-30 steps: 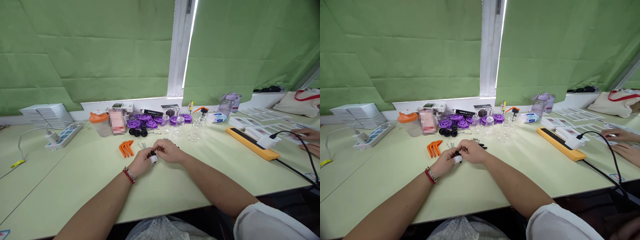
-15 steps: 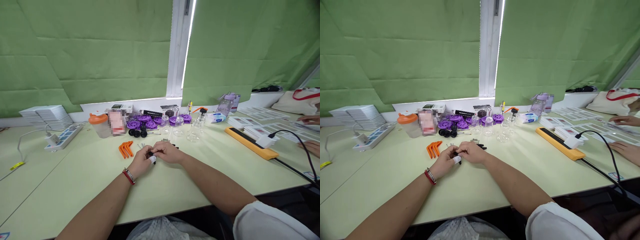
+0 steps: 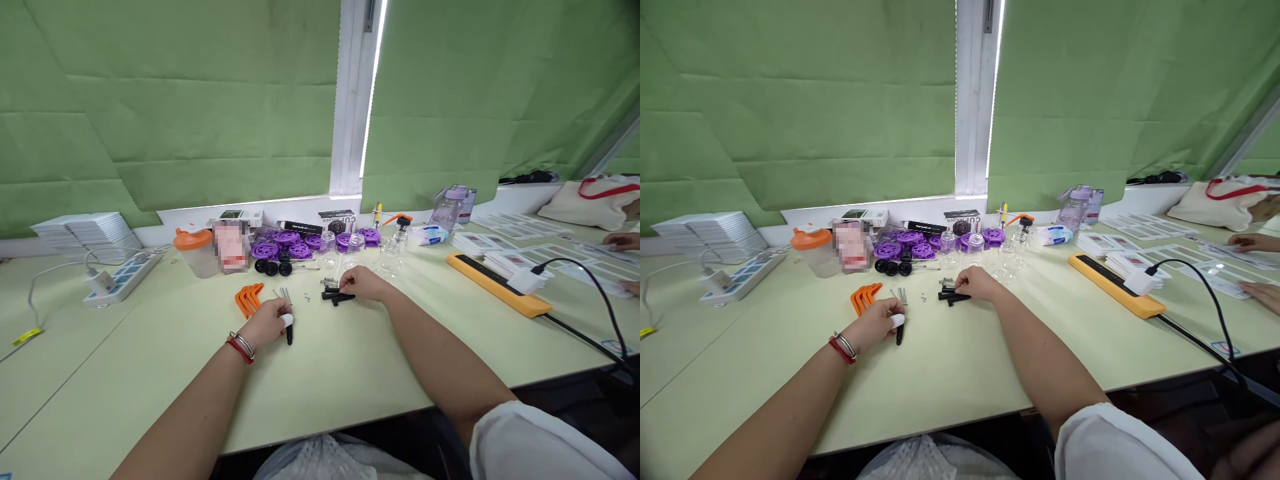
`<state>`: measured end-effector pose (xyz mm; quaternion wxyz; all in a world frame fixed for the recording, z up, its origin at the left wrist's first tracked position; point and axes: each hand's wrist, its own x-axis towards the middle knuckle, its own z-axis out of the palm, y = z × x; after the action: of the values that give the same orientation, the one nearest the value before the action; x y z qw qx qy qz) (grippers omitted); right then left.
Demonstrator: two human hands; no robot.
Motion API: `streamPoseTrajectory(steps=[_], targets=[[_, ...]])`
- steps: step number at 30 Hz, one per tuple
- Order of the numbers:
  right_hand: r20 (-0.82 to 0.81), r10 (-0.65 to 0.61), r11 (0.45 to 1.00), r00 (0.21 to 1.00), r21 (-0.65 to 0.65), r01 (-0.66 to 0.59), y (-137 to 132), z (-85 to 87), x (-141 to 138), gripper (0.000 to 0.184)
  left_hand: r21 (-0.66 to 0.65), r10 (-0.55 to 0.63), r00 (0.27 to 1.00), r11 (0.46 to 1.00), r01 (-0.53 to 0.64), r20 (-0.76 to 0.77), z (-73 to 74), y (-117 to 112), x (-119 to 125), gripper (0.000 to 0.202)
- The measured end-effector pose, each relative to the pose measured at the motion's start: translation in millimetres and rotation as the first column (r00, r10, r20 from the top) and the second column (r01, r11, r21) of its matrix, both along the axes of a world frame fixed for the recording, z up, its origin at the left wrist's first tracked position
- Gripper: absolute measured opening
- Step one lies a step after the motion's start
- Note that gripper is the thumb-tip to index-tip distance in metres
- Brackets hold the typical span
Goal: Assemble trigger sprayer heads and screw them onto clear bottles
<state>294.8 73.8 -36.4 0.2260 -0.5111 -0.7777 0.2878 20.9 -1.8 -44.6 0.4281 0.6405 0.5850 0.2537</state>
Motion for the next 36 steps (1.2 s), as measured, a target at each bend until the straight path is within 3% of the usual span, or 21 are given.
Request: streamPoseTrajectory(steps=[5, 11, 15, 17, 19, 21, 23, 26, 29, 31, 32, 34, 36], targets=[[0.075, 0.122, 0.991, 0.99, -0.067, -0.117, -3.0, 3.3, -1.6, 0.023, 0.225, -0.04, 0.962, 0.969, 0.104, -0.271, -0.1, 2.5, -7.7, 0.008], [0.201, 0.111, 0.993, 0.973, -0.069, -0.099, -5.1, 5.6, -6.3, 0.024, 0.318, 0.034, 0.938, 0.945, 0.082, -0.344, 3.3, 3.2, -7.7, 0.012], [0.187, 0.128, 0.989, 0.974, -0.103, -0.11, -8.3, 8.0, -8.6, 0.018, 0.453, 0.1, 0.956, 0.891, 0.038, -0.277, 7.0, 1.3, -3.8, 0.013], [0.087, 0.16, 0.978, 0.983, -0.149, -0.145, -12.4, 9.5, -12.6, 0.018, 0.527, 0.088, 0.976, 0.85, 0.031, -0.199, 8.3, -2.4, 2.3, 0.016], [-0.077, 0.2, 0.955, 0.977, -0.206, -0.212, -19.2, 10.6, -20.3, 0.022, 0.555, 0.002, 0.995, 0.83, 0.055, -0.102, 7.9, -7.7, 11.5, 0.028], [-0.246, 0.245, 0.923, 0.938, -0.238, -0.304, -27.9, 10.7, -31.6, 0.026, 0.532, -0.115, 0.993, 0.841, 0.097, 0.001, 5.9, -13.1, 22.3, 0.037], [-0.347, 0.3, 0.89, 0.888, -0.232, -0.392, -36.2, 9.7, -43.9, 0.027, 0.504, -0.183, 0.98, 0.855, 0.12, 0.077, 3.5, -17.0, 31.4, 0.034], [-0.376, 0.36, 0.867, 0.854, -0.202, -0.455, -39.8, 6.8, -55.5, 0.024, 0.448, -0.161, 0.977, 0.89, 0.082, 0.142, 2.4, -18.2, 36.9, 0.021], [-0.342, 0.267, 0.945, 0.901, -0.093, -0.315, -27.5, 4.4, -50.0, 0.023, 0.416, -0.081, 0.983, 0.909, 0.006, 0.163, 5.7, -15.7, 32.9, 0.019], [-0.268, 0.068, 0.997, 0.961, 0.048, -0.057, -13.7, 2.7, -38.0, 0.021, 0.454, -0.055, 0.99, 0.891, -0.011, 0.132, 9.1, -14.3, 28.3, 0.019], [-0.192, -0.042, 0.991, 0.98, 0.117, 0.065, -6.9, 1.5, -31.2, 0.02, 0.478, -0.057, 0.992, 0.878, -0.003, 0.11, 10.7, -14.1, 26.3, 0.019], [-0.03, -0.135, 0.977, 0.99, 0.162, 0.138, 4.3, -2.0, -19.4, 0.019, 0.514, -0.079, 0.995, 0.857, 0.038, 0.059, 13.3, -14.9, 23.7, 0.021], [0.024, -0.135, 0.982, 0.991, 0.14, 0.13, 11.1, -6.5, -12.9, 0.018, 0.531, -0.11, 0.994, 0.843, 0.088, 0.01, 14.6, -17.0, 23.3, 0.024]])
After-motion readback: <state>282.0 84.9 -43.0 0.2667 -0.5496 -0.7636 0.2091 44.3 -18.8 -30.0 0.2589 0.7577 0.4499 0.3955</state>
